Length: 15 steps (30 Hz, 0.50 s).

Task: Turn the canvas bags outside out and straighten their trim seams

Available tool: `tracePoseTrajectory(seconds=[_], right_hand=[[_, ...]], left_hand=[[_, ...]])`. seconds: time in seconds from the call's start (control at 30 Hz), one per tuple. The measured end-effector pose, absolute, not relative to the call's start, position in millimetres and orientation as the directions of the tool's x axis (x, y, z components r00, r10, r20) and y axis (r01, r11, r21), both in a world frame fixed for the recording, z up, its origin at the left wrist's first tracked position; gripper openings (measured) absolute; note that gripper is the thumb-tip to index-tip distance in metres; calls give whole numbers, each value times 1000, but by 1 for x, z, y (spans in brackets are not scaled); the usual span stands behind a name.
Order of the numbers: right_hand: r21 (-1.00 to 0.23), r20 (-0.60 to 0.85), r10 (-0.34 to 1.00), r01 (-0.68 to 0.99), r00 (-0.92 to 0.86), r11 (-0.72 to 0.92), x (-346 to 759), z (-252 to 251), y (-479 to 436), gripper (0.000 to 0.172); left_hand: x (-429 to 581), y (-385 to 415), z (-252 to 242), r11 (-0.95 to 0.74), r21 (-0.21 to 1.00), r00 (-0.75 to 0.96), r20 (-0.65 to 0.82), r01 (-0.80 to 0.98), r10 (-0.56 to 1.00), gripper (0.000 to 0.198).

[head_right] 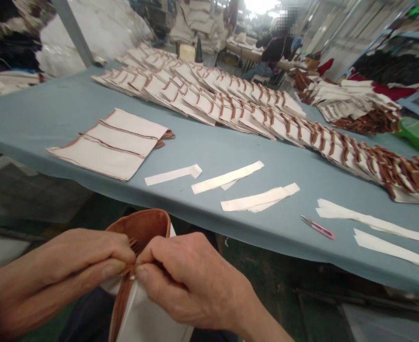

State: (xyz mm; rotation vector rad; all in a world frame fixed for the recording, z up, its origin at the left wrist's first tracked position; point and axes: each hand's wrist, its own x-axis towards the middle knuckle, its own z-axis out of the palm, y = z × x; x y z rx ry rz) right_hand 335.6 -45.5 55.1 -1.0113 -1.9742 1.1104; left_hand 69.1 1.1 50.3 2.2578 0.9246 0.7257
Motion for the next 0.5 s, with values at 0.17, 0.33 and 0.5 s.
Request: tracePoseTrajectory(seconds=[0.17, 0.33, 0.5], right_hand=[[-847, 203, 855, 353, -478, 398, 335, 53, -47, 23], [-769, 279, 849, 425, -449, 478, 331, 48, -49, 24], [-648, 363, 821, 514, -440, 562, 330, 44, -51, 28]], left_hand=[[68, 2, 45, -700, 629, 807, 190, 338, 560, 32], [76, 2, 39, -684, 645, 808, 170, 341, 564, 31], [79, 6, 40, -652, 692, 837, 129, 308, 532, 34]])
